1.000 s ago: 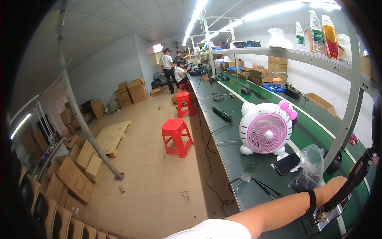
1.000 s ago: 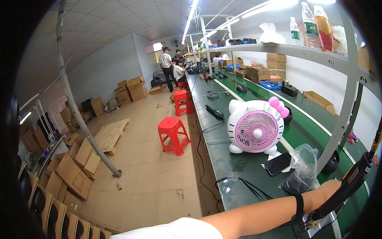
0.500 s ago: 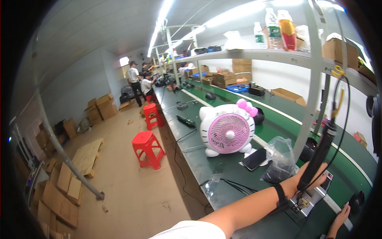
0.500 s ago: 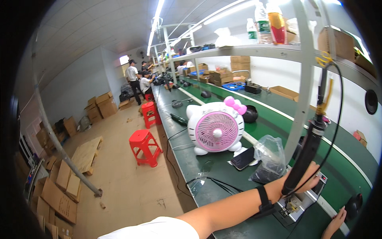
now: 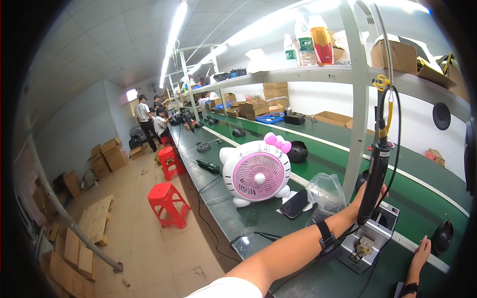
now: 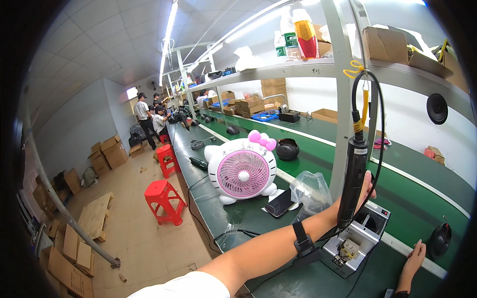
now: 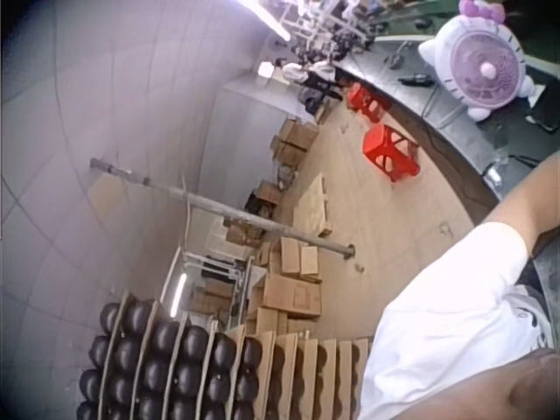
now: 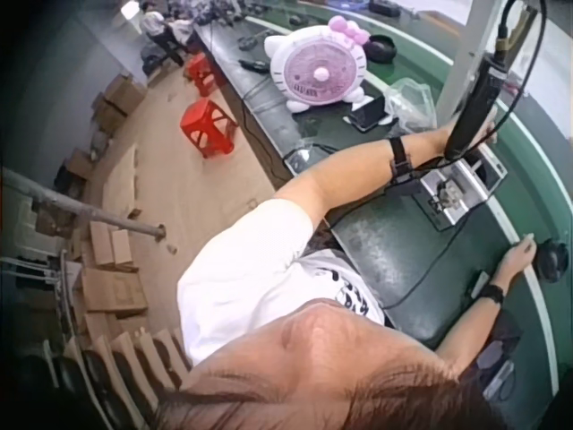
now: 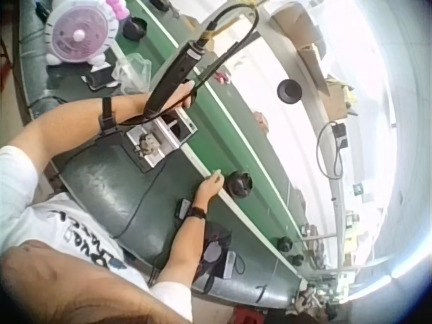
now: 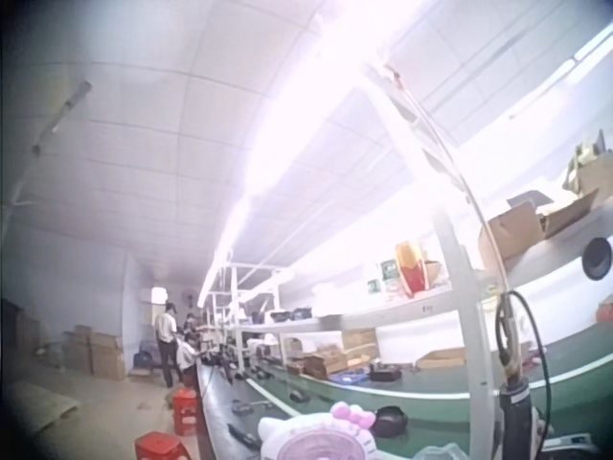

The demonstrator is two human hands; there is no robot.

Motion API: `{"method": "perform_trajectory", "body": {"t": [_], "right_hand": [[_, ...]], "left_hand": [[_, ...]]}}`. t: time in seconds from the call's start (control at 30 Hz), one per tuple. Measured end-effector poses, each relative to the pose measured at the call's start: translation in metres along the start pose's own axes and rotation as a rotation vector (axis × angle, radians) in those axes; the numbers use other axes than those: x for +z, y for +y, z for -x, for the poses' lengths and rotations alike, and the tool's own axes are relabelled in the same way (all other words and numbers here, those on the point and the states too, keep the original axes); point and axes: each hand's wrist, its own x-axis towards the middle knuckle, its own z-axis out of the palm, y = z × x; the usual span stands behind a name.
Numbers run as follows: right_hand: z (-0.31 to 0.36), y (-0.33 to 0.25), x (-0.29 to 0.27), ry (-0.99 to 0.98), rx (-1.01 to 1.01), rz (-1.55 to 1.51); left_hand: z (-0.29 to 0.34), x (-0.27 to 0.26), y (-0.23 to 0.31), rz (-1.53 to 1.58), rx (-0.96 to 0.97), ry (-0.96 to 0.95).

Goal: The recorder uses an electric screwdriver and a jig to assemble black plastic housings, likely for electronic components.

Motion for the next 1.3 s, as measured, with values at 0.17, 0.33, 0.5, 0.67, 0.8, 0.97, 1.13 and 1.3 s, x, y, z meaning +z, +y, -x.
{"method": "perform_trajectory", "body": {"t": [0.17, 0.33, 0.5, 0.67, 0.8, 0.97, 1.13, 1.3], "right_hand": [[-0.004, -0.001, 0.0, 0.04, -0.009, 0.052], [-0.019, -0.001, -0.007, 0.125, 0.084, 0.137], [-0.045, -0.024, 0.014, 0.13, 0.082, 0.167], [-0.063, -0.026, 0.003, 0.113, 0.083, 0.094], [-0.07, -0.028, 0.002, 0.096, 0.028, -0.112], [-0.106, -0.11, 0.082, -0.032, -0.169, 0.117], [-0.124, -0.146, 0.218, -0.42, -0.081, 0.618], [-0.086, -0.066, 0.26, -0.704, -0.128, 0.654]], "left_hand": [[-0.037, 0.004, -0.04, -0.092, 0.29, -0.063], [-0.079, 0.008, -0.037, 0.184, 0.128, 0.035], [-0.115, 0.002, 0.035, -0.406, 0.408, 0.136], [-0.154, 0.029, 0.075, -0.694, 0.257, -0.148], [-0.134, 0.022, 0.088, -0.086, 0.12, -0.044], [-0.018, -0.017, 0.121, 0.357, 0.447, -0.055], [0.04, -0.019, 0.125, -0.226, 0.654, 0.057], [0.07, -0.022, 0.123, -0.552, 0.69, 0.194]]}}
